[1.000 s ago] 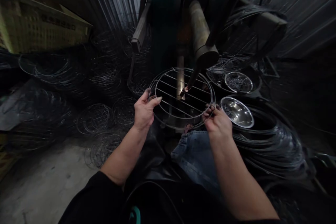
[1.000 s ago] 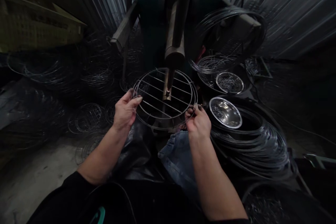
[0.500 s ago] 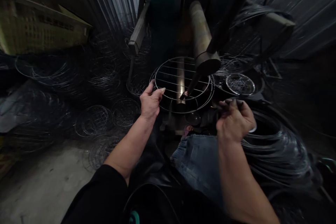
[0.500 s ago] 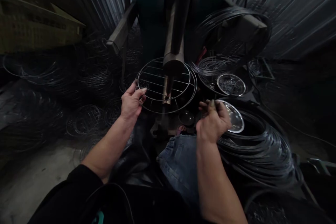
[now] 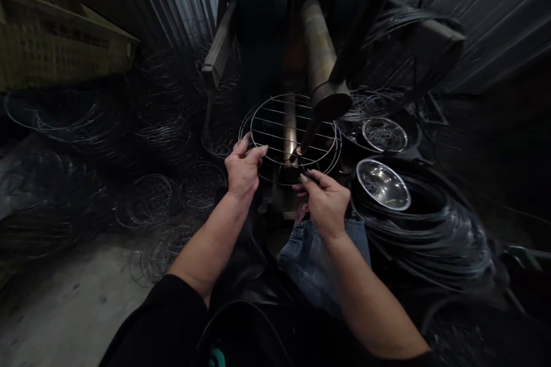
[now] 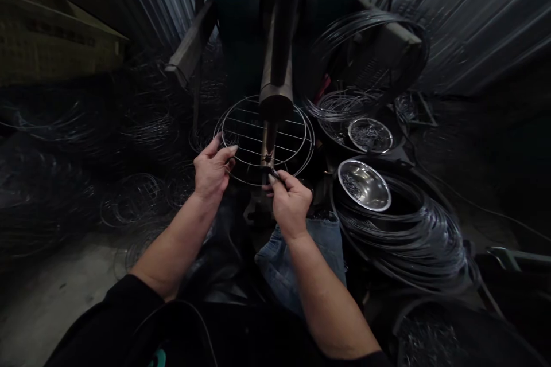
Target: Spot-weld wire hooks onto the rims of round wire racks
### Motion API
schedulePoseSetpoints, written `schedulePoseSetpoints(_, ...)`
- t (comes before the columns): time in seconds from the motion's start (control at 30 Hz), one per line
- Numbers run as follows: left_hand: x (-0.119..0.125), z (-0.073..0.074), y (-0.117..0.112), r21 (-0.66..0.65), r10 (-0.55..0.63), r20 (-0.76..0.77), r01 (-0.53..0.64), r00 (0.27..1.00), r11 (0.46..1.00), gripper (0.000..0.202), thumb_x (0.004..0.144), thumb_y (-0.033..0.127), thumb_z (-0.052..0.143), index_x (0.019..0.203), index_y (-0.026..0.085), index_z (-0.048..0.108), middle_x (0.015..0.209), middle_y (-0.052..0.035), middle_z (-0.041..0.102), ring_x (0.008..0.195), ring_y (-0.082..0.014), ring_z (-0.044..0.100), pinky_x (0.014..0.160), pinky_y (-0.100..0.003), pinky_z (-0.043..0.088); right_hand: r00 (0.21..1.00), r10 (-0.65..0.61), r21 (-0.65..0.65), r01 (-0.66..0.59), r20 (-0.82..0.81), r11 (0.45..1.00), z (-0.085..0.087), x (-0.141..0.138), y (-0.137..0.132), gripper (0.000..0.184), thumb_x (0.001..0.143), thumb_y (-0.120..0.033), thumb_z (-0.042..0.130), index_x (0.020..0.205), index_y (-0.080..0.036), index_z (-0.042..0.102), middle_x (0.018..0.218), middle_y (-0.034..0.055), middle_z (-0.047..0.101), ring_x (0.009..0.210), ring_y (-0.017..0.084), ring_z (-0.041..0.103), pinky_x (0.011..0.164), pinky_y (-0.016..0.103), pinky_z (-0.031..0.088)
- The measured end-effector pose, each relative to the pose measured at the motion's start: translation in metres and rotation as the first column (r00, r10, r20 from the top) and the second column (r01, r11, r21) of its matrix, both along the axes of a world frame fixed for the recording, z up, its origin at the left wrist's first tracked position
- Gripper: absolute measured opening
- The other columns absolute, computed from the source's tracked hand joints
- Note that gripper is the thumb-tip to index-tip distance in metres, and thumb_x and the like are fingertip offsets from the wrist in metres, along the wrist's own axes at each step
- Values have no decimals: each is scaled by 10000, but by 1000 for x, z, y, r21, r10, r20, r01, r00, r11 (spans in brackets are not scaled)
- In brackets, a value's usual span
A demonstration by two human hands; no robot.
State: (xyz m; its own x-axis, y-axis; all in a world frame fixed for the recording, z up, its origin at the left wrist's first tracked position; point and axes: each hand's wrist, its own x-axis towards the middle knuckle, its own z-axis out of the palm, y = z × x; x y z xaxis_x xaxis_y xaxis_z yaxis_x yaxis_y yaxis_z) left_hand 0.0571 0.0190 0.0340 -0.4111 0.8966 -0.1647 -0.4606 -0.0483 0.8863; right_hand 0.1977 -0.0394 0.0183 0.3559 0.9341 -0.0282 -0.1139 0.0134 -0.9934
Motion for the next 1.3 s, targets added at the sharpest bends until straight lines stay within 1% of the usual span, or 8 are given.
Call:
schedulePoseSetpoints(0.13,-1,5,1,-26,13,15,-12,1000,1000,550,516,165,789,1062,176,721,835,-8,621,607,-46,518,513,-163,394,995,-94,21,95,-44,995,0,-7,1,220,690,-297,756,822,-127,708,682,5,674,472,122,626,472,231,539)
schedulePoseSetpoints(0.23,-4,8,3,-39,-21,31,22,999,999,565,512,168,791,1072,178,717,812,-2,643,609,-57,530,511,-174,385,987,-128,70,134,-93,988,-4,-11,3,242,670,-305,777,823,-129,709,698,8,672,528,152,667,481,237,552)
schedulePoseSetpoints(0.37,-5,9,7,-35,-36,1,36,999,999,559,517,169,782,1072,180,718,814,-1,646,604,-53,525,508,-174,380,986,-112,110,126,-124,986,-7,-12,7,205,665,-276,785,797,-137,710,692,-1,667,544,156,680,491,234,562)
schedulePoseSetpoints(0.53,-6,8,10,-54,-37,-18,36,999,998,552,523,173,774,1072,196,721,815,-2,633,608,-51,521,500,-167,375,983,-128,115,143,-128,983,-8,-15,10,199,673,-276,780,797,-137,709,683,1,677,556,161,686,496,235,563)
schedulePoseSetpoints(0.73,-8,9,15,-53,-44,-3,44,999,998,545,515,170,780,1058,188,726,782,-2,651,589,-58,522,487,-178,360,979,-142,136,161,-143,977,-11,-18,14,193,676,-263,779,808,-142,706,687,-4,683,545,153,682,491,228,557)
schedulePoseSetpoints(0.9,-10,9,19,-53,-57,11,57,998,997,559,532,161,770,1088,166,710,708,3,648,568,-65,527,472,-178,351,985,-127,143,143,-118,979,-7,-18,19,178,690,-266,762,809,-145,711,688,-2,680,555,163,684,492,238,556)
schedulePoseSetpoints(1.03,-12,9,22,-91,-41,17,42,999,995,591,534,130,749,1122,158,691,645,20,619,532,-61,508,454,-176,344,989,-118,116,128,-93,985,-2,-19,20,176,692,-279,751,799,-144,713,665,0,675,551,162,681,489,233,549)
schedulePoseSetpoints(1.3,-12,12,23,-108,-50,-10,48,999,993,589,535,135,742,1121,122,685,651,14,621,508,-57,484,421,-179,313,983,-132,94,144,-126,985,1,-21,22,174,652,-269,757,753,-137,704,626,-8,659,502,149,658,464,221,527)
